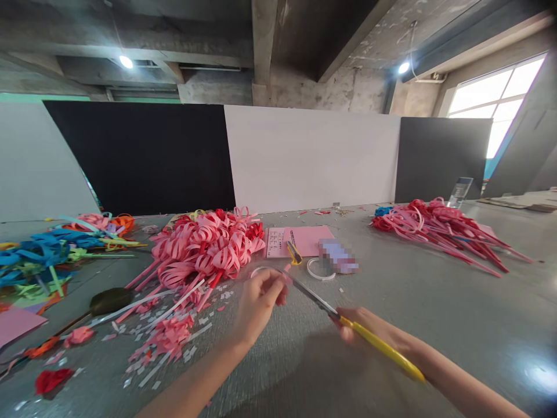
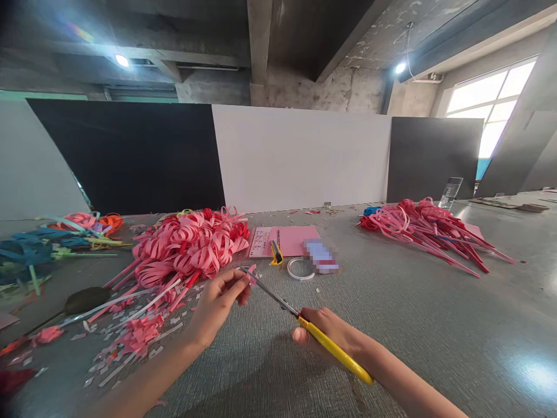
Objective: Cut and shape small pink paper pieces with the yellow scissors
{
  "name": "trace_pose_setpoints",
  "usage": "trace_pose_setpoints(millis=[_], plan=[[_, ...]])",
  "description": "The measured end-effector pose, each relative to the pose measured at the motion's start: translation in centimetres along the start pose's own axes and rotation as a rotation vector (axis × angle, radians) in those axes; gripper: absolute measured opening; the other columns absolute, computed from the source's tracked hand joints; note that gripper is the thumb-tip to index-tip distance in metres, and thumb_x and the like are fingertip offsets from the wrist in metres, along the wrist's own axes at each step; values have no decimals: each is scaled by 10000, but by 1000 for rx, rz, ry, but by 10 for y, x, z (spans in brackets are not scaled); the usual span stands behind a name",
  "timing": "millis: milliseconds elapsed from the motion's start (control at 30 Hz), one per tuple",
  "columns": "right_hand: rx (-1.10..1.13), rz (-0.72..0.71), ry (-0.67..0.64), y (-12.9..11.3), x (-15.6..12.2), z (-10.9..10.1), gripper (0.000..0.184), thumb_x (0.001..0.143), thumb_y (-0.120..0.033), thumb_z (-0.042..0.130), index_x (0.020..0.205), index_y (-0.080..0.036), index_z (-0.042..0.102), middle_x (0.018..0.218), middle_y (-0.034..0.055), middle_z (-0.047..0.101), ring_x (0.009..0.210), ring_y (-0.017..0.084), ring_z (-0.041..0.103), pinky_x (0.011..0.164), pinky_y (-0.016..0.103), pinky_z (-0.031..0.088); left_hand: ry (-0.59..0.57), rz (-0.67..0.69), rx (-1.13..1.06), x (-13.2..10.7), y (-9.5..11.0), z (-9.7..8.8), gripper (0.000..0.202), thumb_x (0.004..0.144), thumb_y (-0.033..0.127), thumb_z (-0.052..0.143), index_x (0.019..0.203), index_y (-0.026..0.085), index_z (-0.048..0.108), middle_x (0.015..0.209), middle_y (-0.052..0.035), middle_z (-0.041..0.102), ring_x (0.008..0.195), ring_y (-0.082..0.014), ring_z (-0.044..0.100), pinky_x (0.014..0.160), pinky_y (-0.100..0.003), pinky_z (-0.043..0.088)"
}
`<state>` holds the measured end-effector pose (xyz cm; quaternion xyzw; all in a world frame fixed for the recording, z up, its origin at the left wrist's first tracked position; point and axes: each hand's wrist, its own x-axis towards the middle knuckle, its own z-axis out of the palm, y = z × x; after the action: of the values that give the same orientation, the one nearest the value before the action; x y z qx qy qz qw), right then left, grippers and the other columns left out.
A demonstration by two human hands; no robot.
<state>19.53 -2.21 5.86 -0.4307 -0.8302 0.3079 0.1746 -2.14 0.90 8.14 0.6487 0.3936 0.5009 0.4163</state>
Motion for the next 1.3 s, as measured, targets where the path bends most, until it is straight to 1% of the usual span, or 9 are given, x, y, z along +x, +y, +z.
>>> trace_pose_setpoints(millis=[233,500,833,1000,1300], plan=[[-33,2,28,0,-1,4,612,672,-763,119,599,-182,295,552,-47,294,501,77,259,427,202,205,10,1,-9,-1,-1,0,161,764,264,474,661,151,524,543,16,514,476,-89,469,479,-212,371],[-36,4,43,-1,-1,5,612,680,-757,115,592,-182,302,553,-50,274,493,73,249,417,200,197,8,-5,-5,-2,-5,-1,155,769,262,468,676,155,533,566,14,523,490,-90,479,487,-218,379],[-60,16,46,-1,1,7,598,696,-741,114,596,-180,295,552,-51,281,497,74,253,421,197,201,40,-34,-85,-1,-6,2,148,750,252,484,664,145,540,555,18,520,470,-81,468,470,-211,367],[-76,20,52,0,0,7,592,703,-735,115,593,-181,293,557,-46,284,500,77,265,427,201,205,65,-75,-133,-2,-5,4,132,733,235,497,646,145,539,552,18,522,467,-81,468,464,-210,362],[-77,7,60,3,0,9,579,713,-724,117,585,-183,279,551,-51,272,490,75,258,416,201,193,85,-135,-211,-5,-4,9,164,716,279,538,636,136,545,571,5,528,478,-80,475,473,-211,369]])
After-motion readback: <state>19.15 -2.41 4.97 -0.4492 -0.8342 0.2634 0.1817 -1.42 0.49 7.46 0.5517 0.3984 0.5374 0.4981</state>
